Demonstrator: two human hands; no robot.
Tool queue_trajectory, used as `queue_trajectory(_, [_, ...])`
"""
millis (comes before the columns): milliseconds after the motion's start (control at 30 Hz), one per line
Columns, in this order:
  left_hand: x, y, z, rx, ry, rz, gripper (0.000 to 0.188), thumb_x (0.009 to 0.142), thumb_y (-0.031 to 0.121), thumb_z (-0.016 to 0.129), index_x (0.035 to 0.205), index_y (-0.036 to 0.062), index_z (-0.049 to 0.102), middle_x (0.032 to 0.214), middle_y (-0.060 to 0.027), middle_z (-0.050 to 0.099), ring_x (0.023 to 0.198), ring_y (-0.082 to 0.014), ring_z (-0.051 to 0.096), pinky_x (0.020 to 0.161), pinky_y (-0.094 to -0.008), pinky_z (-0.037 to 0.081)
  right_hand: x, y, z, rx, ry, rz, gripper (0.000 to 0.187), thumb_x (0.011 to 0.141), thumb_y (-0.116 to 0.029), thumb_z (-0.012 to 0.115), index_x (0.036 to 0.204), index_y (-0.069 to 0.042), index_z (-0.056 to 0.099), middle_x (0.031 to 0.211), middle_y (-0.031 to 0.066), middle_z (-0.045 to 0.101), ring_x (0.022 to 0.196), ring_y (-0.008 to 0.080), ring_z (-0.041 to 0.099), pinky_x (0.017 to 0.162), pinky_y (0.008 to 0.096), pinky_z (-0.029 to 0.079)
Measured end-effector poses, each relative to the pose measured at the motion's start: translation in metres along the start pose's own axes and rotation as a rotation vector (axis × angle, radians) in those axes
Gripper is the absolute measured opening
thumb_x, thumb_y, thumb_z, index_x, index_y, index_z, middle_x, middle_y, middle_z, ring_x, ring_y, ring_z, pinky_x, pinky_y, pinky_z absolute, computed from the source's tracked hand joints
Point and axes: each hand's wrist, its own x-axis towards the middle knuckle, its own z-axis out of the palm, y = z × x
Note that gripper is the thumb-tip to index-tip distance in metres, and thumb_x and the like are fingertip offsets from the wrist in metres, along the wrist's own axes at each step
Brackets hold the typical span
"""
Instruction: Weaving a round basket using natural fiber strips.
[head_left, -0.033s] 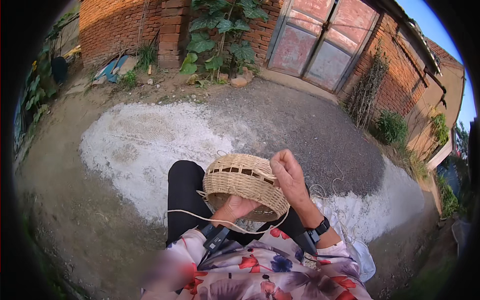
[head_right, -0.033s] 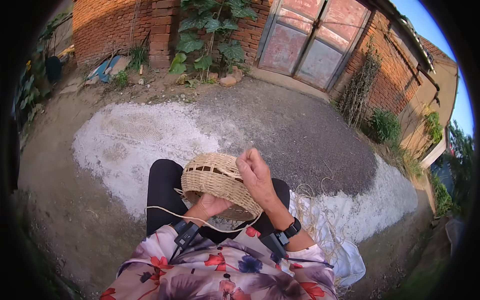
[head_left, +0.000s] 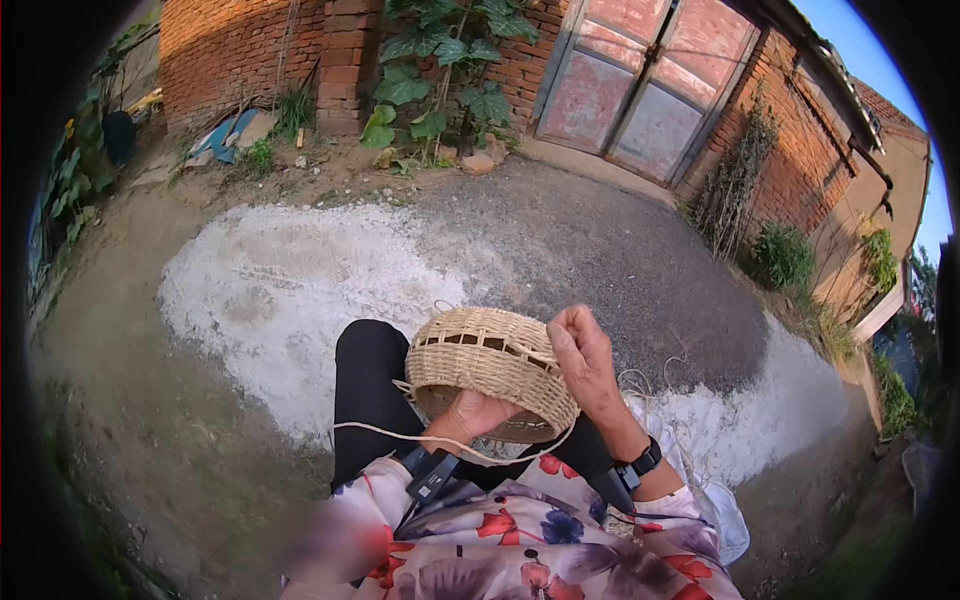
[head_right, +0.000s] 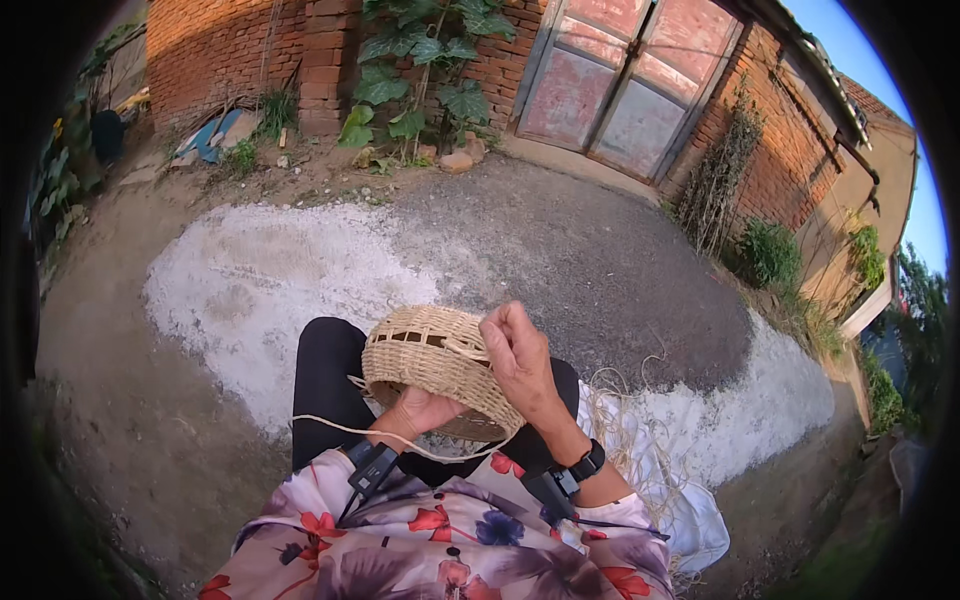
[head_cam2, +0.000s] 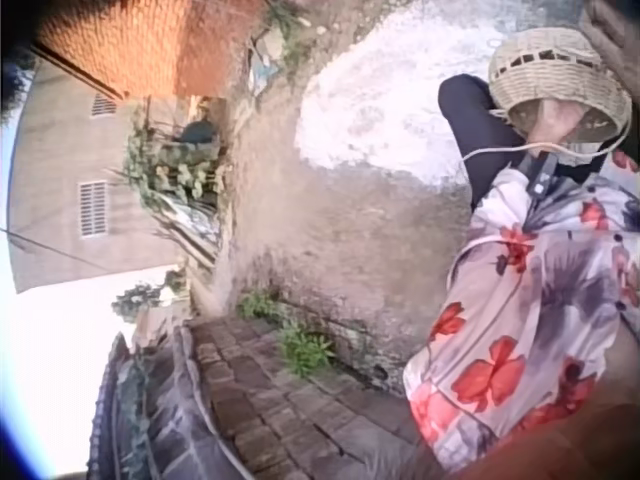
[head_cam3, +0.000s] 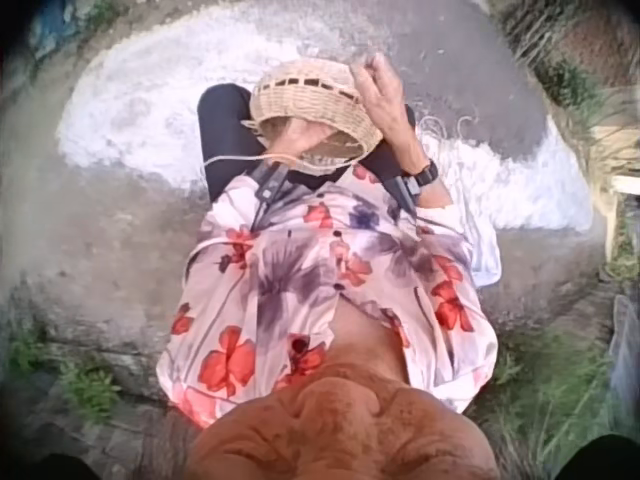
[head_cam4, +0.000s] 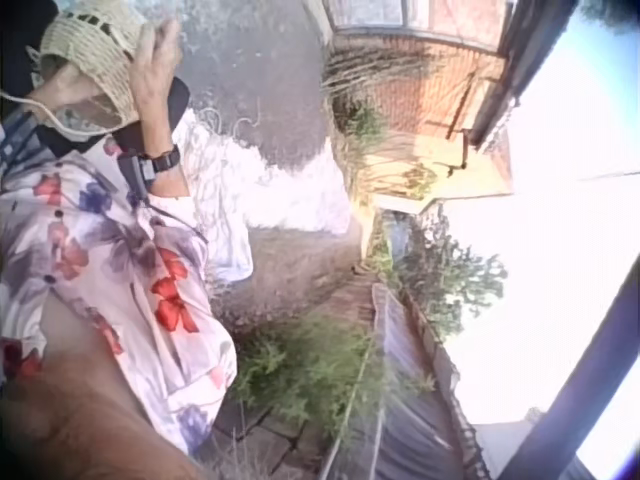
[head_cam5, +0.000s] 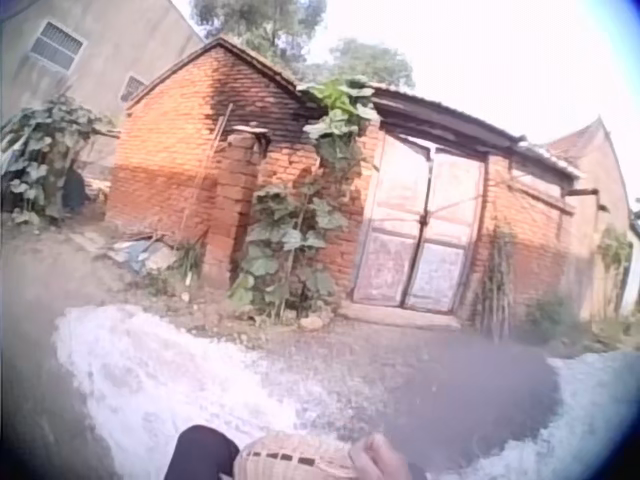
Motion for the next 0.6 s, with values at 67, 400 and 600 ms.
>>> queue_trajectory(67, [0.002, -0.002, 0.005, 0.03, -0.039, -0.05, 0.069, 0.078, 0.049, 0.072, 0.132, 0.0108, 0.05, 0.132, -0.0058, 0.056, 0.122, -0.0235, 0.052, 0.108, -0.0458, 0.039, -0.01, 0.01, -0.01, -0.389, 0.104, -0.15, 0.014, 0.092, -0.014, 0.061, 0.087, -0.005, 0.05, 0.071, 0.0073, 0.053, 0.057, 0.0185, 0.054, 0.051, 0.0338, 0.045])
queue_trajectory(400, [0.005, -0.009, -0.018, -0.022, 0.046, -0.051, 0.07, 0.078, 0.044, 0.075, 0.132, 0.0081, 0.049, 0.134, -0.0081, 0.054, 0.124, -0.0247, 0.05, 0.11, -0.0447, 0.037, -0.03, 0.026, -0.026, -0.924, -0.129, -0.538, 0.016, 0.081, -0.011, 0.067, 0.083, -0.006, 0.053, 0.074, 0.0112, 0.051, 0.068, 0.0312, 0.059, 0.057, 0.041, 0.05])
queue_trajectory(600, [0.009, -0.009, -0.015, -0.061, 0.018, -0.057, 0.07, 0.077, 0.04, 0.077, 0.132, 0.0075, 0.049, 0.133, -0.0088, 0.055, 0.124, -0.0253, 0.05, 0.111, -0.0445, 0.037, -0.036, 0.023, -0.032, -0.867, -0.109, -0.565, 0.012, 0.077, -0.004, 0.064, 0.085, -0.005, 0.056, 0.076, 0.011, 0.051, 0.071, 0.0301, 0.059, 0.06, 0.0404, 0.05])
